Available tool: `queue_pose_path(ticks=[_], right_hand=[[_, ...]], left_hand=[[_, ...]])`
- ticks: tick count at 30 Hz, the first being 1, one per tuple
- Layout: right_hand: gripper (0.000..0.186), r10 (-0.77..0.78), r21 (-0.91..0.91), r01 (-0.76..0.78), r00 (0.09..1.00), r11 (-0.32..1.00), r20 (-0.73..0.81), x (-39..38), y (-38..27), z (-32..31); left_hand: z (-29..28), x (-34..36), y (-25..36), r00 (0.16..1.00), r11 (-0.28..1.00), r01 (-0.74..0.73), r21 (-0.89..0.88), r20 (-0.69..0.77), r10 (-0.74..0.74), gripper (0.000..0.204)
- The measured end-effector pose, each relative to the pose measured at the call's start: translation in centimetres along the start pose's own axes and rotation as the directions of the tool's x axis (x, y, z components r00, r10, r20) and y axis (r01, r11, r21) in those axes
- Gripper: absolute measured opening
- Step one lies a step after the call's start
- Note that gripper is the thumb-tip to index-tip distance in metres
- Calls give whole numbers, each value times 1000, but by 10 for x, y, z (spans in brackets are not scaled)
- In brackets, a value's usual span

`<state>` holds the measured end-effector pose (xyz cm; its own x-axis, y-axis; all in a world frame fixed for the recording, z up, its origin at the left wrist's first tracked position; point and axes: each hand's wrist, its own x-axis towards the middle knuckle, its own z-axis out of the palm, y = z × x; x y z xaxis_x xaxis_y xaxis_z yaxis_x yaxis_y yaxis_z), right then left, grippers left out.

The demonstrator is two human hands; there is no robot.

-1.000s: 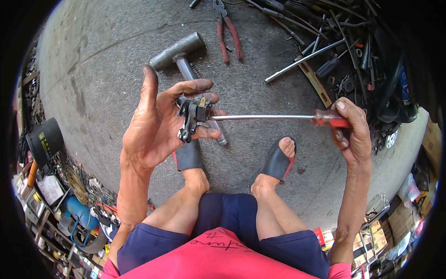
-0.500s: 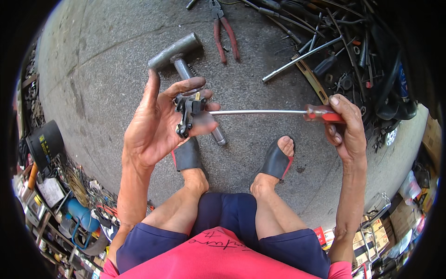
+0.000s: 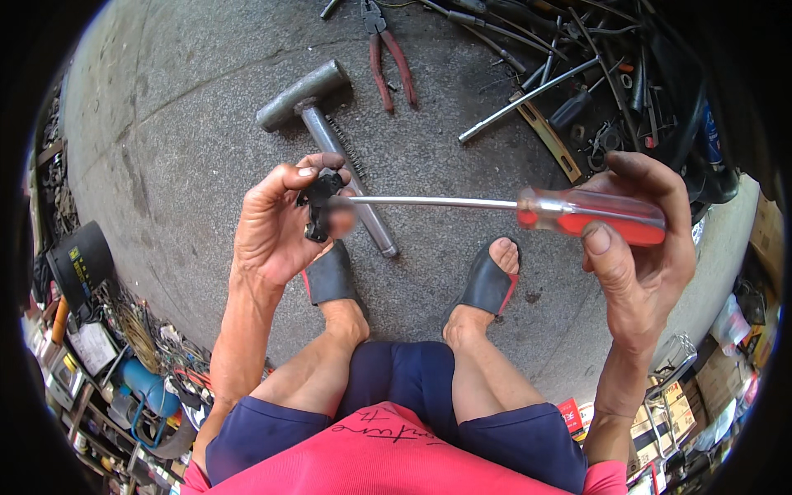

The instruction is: The person sits on the floor and uses a screwdriver to work on a small mechanical part. They then stand, pick up a hammer, and repeatedly crush a beverage can on the floor. Finally, they return to the mechanical part and continue working on it with the screwdriver.

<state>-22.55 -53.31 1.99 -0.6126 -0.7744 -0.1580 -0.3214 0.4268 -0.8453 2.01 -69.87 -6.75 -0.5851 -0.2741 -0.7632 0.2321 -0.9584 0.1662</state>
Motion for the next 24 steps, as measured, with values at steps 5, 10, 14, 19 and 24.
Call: queue_pose_path(ticks=[5,10,14,19,24], right_hand=[[51,-85,-131,86,996,988,13,-15,1,-12],[50,-182,-236,172,983,956,-21,-17,-11,-12],[47,-441,-313,469,883,826,161,-4,-7,-8],[44,-462,-329,625,762,708,453,-1,-10,2],[34,-248,-139,351,842,926,479,-20,9,19]], left_hand=[[0,-2,3,995,1000,-24,-5,92,25,28],[-3,-1,-3,984,998,-70,-3,161,69,27],[2,-3,3,982,989,-146,-7,120,145,25],[0,-2,9,955,916,-294,272,41,294,11],[5,-7,15,898,815,-430,388,88,431,23]])
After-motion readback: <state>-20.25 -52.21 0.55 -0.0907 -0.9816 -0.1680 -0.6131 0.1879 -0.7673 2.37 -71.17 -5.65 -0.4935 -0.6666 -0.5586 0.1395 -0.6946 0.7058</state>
